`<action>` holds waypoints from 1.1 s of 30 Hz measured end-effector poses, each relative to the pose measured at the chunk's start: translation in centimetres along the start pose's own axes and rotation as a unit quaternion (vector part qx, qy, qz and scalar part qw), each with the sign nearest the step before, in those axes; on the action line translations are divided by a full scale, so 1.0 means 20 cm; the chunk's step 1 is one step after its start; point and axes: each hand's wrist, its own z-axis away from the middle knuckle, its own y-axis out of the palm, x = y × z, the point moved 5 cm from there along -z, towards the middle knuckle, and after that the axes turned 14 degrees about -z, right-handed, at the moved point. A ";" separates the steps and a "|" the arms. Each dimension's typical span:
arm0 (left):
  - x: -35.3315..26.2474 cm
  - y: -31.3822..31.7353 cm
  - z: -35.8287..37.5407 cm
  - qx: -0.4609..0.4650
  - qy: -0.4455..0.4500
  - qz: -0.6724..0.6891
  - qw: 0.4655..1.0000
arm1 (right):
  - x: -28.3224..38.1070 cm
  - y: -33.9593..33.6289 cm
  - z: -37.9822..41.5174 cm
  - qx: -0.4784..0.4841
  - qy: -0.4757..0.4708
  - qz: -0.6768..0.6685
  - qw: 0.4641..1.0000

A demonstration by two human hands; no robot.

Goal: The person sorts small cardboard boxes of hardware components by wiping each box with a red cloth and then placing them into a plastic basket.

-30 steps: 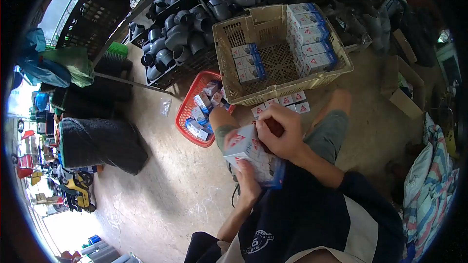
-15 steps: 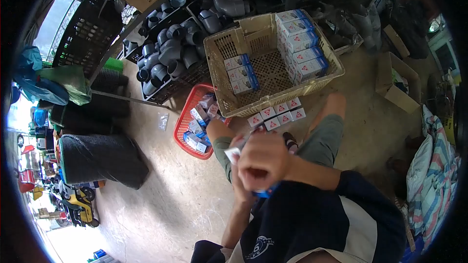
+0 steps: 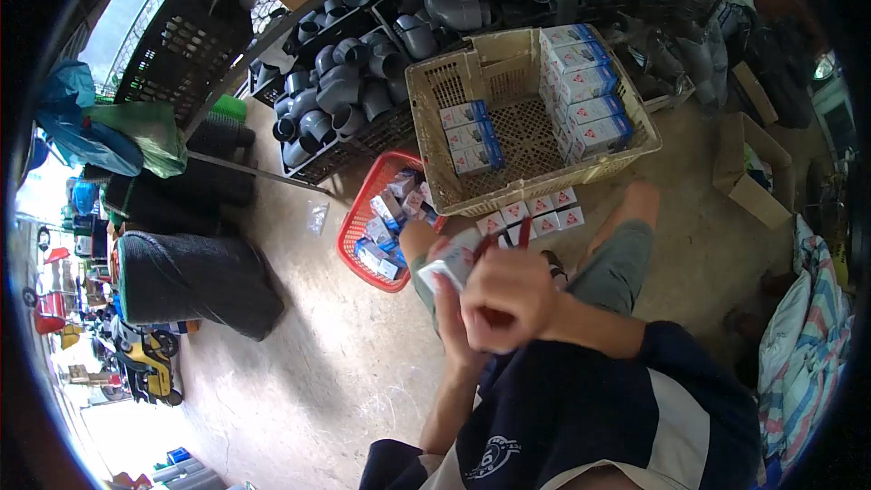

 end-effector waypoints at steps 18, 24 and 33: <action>0.06 0.03 0.04 0.058 -0.018 -0.038 0.997 | -0.19 -0.14 0.08 -0.207 0.310 -0.137 0.918; -0.05 -0.05 -0.09 0.026 0.036 0.022 0.999 | 0.00 0.02 0.14 0.009 0.131 0.063 0.989; 0.06 -0.03 0.01 -0.047 -0.026 -0.108 0.993 | -0.03 -0.01 0.05 -0.042 0.101 0.062 0.992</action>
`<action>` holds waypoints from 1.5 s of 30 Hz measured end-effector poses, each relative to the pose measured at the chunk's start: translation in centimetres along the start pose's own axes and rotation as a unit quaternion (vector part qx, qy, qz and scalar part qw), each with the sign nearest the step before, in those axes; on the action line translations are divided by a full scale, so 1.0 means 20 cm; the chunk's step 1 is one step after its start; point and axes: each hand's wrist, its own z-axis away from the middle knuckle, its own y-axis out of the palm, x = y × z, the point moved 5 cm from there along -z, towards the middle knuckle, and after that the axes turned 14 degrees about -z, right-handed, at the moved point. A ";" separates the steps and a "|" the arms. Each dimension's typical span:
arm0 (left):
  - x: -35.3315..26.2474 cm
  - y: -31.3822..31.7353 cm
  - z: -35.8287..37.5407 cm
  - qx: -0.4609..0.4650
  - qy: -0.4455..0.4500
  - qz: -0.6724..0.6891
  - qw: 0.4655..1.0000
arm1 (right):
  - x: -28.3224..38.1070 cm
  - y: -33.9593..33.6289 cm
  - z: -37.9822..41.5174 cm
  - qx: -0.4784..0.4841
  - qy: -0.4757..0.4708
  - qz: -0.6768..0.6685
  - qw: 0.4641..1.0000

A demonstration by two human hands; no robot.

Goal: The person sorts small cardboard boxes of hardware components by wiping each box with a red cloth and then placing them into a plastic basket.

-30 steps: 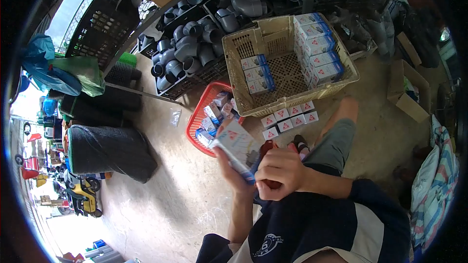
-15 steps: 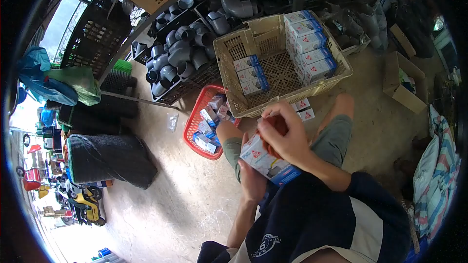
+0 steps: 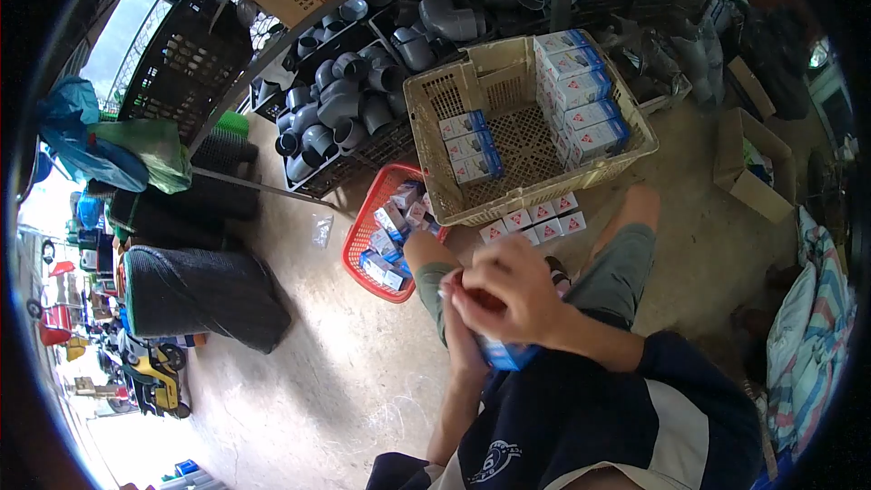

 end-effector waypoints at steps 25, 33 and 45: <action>-0.04 0.04 0.02 0.077 0.062 0.063 0.993 | -0.19 -0.05 0.08 -0.163 0.293 -0.311 0.889; 0.04 0.05 0.08 0.044 -0.101 0.077 0.991 | -0.17 -0.04 0.04 -0.120 0.141 -0.044 0.982; -0.04 0.08 0.08 0.068 -0.078 0.065 0.992 | -0.09 -0.01 -0.02 -0.031 0.003 0.009 0.999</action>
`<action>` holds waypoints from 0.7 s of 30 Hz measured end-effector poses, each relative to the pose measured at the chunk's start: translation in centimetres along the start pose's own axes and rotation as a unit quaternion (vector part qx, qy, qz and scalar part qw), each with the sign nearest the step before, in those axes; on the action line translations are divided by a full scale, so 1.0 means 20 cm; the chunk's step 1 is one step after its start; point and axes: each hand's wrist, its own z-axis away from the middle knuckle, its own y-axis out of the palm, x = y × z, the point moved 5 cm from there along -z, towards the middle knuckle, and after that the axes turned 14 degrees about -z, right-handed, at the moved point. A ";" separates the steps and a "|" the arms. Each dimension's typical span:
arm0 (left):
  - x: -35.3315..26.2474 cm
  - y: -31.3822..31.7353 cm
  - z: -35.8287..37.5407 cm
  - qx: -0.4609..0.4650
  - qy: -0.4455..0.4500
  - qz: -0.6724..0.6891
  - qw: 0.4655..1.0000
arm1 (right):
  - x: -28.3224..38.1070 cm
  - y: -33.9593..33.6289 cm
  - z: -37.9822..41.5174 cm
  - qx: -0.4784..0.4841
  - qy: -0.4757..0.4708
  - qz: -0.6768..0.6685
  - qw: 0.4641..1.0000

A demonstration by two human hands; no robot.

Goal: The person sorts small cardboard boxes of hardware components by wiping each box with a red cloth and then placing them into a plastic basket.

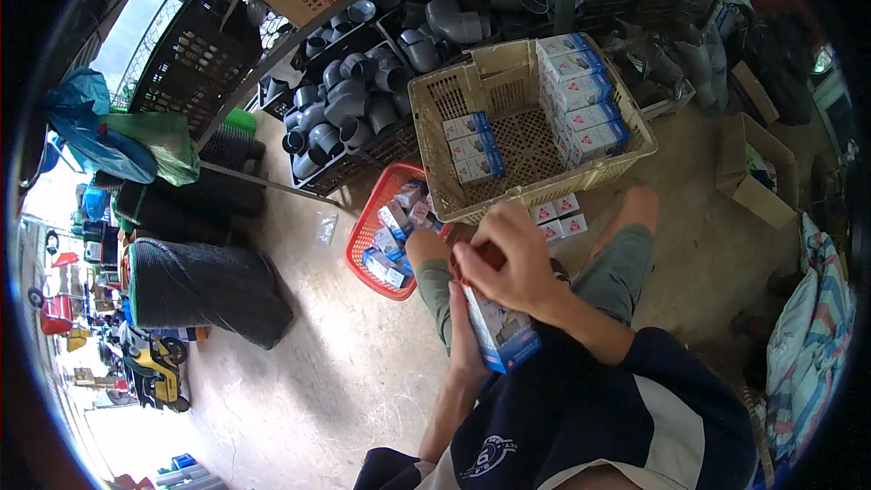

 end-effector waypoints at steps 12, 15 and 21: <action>-0.01 -0.01 -0.04 -0.004 0.049 0.025 0.998 | 0.02 0.00 0.01 0.031 -0.026 -0.025 0.999; 0.01 -0.21 -0.19 0.212 0.130 0.247 0.937 | 0.14 0.07 0.12 0.124 -0.068 -0.083 0.986; -0.11 -0.03 -0.05 0.007 0.103 0.041 0.994 | 0.02 0.02 0.02 0.062 -0.031 -0.080 0.994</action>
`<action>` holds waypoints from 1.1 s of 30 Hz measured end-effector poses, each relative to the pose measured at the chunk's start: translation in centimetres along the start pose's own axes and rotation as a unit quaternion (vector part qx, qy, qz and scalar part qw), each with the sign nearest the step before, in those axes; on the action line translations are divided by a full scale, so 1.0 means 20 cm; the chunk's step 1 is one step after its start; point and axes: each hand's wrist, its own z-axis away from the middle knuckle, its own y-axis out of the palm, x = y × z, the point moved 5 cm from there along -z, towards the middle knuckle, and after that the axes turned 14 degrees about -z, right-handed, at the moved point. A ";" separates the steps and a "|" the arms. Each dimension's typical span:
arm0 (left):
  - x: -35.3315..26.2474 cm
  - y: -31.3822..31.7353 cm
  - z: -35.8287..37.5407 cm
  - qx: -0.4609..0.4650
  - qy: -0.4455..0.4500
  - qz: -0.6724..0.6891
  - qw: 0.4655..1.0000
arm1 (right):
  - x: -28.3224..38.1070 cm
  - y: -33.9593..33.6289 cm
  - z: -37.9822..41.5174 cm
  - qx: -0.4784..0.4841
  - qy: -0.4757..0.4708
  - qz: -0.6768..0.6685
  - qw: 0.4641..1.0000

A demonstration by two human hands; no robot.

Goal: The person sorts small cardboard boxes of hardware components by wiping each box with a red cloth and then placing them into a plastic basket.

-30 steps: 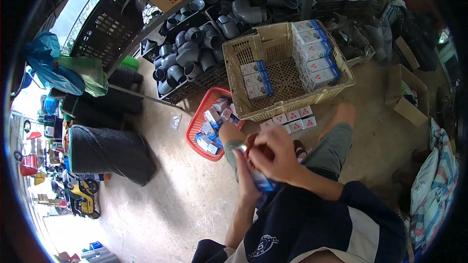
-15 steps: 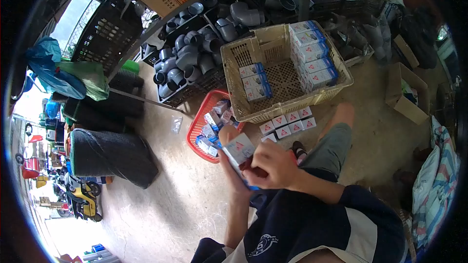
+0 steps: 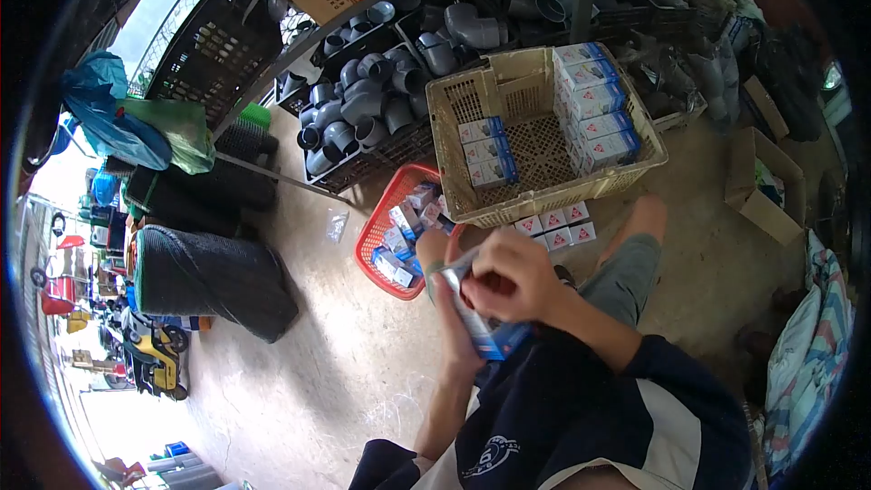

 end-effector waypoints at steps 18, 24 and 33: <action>-0.11 -0.07 -0.02 -0.035 0.110 0.012 0.993 | -0.13 -0.02 0.18 -0.072 0.238 -0.206 0.946; -0.08 -0.14 0.00 -0.025 0.026 0.009 0.999 | -0.02 -0.02 0.16 -0.042 0.147 -0.086 0.985; 0.14 -0.16 0.06 0.030 -0.023 -0.065 0.997 | 0.03 -0.01 0.02 -0.110 0.028 0.052 0.992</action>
